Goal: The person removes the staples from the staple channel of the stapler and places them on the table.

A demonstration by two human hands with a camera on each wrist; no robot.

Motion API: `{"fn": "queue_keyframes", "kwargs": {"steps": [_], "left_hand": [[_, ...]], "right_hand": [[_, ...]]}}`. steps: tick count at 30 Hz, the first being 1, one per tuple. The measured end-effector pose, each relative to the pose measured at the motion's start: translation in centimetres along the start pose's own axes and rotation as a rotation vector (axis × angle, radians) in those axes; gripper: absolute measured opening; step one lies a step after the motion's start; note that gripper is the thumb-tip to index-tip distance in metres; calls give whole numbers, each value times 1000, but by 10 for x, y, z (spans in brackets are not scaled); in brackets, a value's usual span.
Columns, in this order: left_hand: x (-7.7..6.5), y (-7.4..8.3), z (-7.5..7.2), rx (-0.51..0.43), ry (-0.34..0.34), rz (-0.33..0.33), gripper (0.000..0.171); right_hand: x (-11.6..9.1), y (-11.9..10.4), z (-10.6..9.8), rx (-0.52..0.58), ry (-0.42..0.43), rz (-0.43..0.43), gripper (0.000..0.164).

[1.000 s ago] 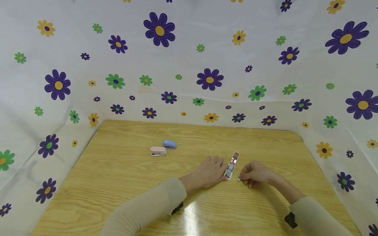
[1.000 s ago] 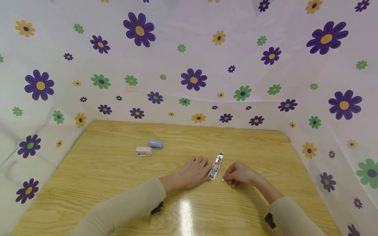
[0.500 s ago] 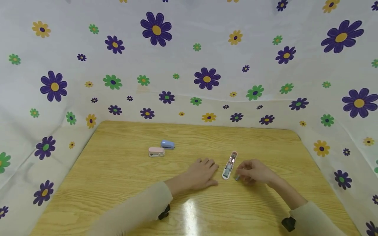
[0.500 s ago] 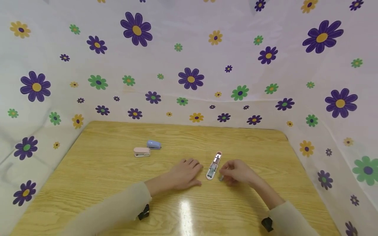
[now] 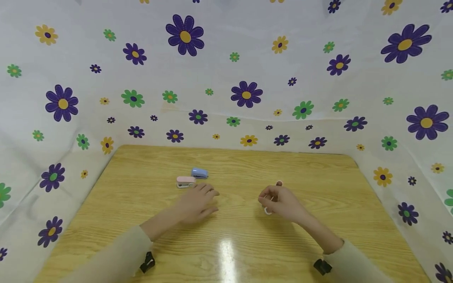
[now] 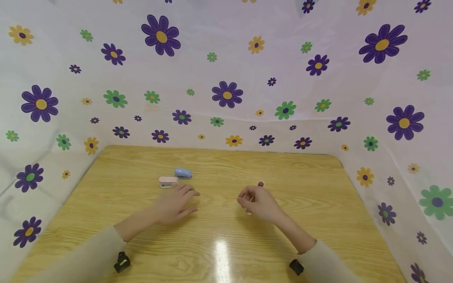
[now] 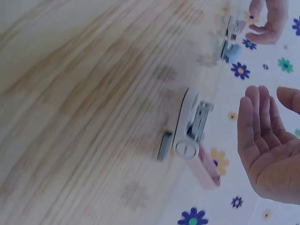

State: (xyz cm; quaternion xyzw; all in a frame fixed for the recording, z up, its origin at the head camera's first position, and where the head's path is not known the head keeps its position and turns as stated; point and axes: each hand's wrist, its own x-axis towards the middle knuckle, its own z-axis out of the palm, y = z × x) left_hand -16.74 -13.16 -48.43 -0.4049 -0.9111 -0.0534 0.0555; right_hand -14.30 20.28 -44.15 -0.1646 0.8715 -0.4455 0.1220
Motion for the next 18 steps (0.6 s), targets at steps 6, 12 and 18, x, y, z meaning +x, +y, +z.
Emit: {"fn": "queue_keyframes", "kwargs": {"steps": [6, 12, 18], "left_hand": [[-24, -41, -8, 47, 52, -48, 45], [-37, -76, -10, 100, 109, -99, 42], [-41, -98, -7, 139, 111, -176, 45]], "right_hand": [[23, -13, 36, -210, 163, -153, 5], [50, -31, 68, -396, 159, -271, 9], [74, -50, 90, -549, 113, -313, 15]]}}
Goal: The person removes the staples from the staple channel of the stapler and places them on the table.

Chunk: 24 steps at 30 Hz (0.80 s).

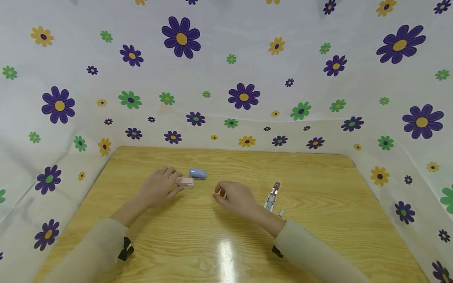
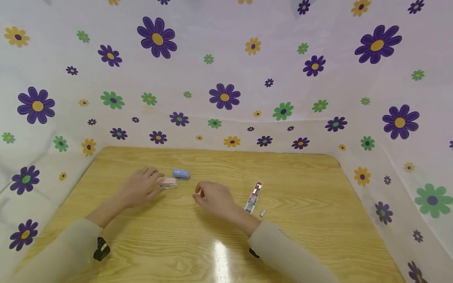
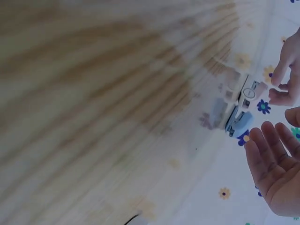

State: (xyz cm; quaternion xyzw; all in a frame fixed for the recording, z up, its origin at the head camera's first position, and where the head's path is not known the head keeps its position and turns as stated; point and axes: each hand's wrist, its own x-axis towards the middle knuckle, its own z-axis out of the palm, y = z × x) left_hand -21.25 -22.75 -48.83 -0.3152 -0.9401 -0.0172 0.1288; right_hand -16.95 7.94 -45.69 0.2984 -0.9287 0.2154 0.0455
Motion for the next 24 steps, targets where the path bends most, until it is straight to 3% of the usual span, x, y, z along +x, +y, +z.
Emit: {"fn": "queue_keyframes", "kwargs": {"steps": [5, 9, 14, 24], "left_hand": [[-2, -8, 6, 4, -39, -36, 47], [-4, -13, 9, 26, -27, -53, 44], [-4, -15, 11, 47, -30, -39, 37], [-3, -7, 15, 6, -66, -35, 23]], "right_hand": [[18, -10, 12, -100, -58, -22, 19], [28, -16, 19, -134, -94, -33, 21], [37, -18, 26, -174, -119, -14, 25], [42, -9, 35, -269, -89, -39, 24]]}}
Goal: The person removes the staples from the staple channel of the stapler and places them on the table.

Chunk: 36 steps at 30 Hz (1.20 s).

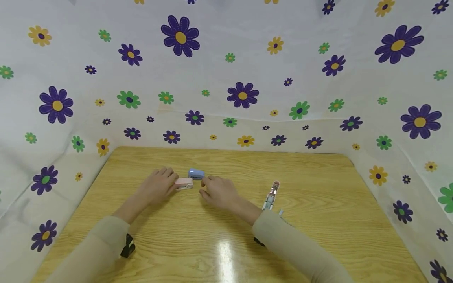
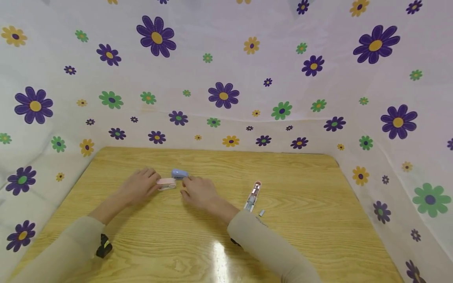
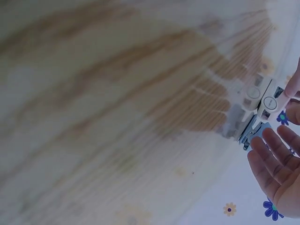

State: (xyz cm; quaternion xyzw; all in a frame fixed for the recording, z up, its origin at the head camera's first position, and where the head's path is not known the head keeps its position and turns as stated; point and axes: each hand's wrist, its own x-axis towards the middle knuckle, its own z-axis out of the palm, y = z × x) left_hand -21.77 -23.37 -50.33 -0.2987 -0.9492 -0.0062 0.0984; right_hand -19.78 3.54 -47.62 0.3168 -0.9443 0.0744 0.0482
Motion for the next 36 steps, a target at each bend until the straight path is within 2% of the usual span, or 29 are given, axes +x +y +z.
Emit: {"fn": "queue_keyframes", "kwargs": {"steps": [8, 15, 24, 29, 36], "left_hand": [[0, 21, 0, 6, 5, 45, 25], [3, 40, 0, 9, 5, 67, 21], [8, 56, 1, 25, 29, 103, 27], [10, 66, 1, 21, 37, 115, 29], [12, 79, 3, -1, 6, 134, 32]], "right_hand": [[4, 5, 4, -119, 55, -49, 27], [1, 9, 4, -196, 12, -71, 31], [-8, 18, 7, -253, -3, -142, 27], [-18, 21, 1, -280, -50, -145, 29], [-34, 29, -4, -307, -47, -169, 31]]}}
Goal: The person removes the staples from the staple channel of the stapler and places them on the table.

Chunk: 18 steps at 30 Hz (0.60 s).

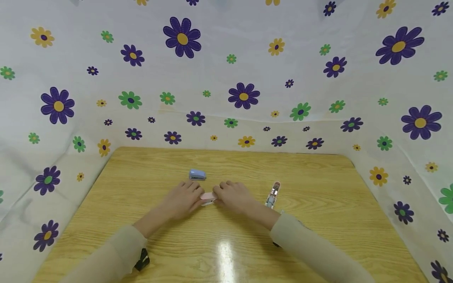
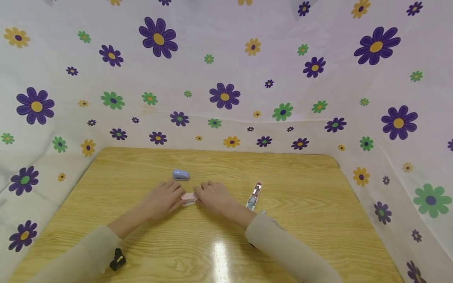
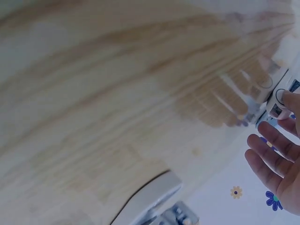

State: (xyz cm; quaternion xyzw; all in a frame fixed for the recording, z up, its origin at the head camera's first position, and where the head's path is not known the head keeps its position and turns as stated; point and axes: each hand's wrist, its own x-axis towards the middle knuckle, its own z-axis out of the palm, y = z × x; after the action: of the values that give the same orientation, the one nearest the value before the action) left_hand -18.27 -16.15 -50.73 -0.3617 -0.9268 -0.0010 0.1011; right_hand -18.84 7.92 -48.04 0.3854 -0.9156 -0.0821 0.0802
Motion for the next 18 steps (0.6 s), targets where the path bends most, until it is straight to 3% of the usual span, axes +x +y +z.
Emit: {"fn": "queue_keyframes", "kwargs": {"steps": [18], "left_hand": [[24, 33, -1, 77, -8, 111, 38]], "right_hand": [[-33, 31, -5, -138, 23, -133, 24]]}}
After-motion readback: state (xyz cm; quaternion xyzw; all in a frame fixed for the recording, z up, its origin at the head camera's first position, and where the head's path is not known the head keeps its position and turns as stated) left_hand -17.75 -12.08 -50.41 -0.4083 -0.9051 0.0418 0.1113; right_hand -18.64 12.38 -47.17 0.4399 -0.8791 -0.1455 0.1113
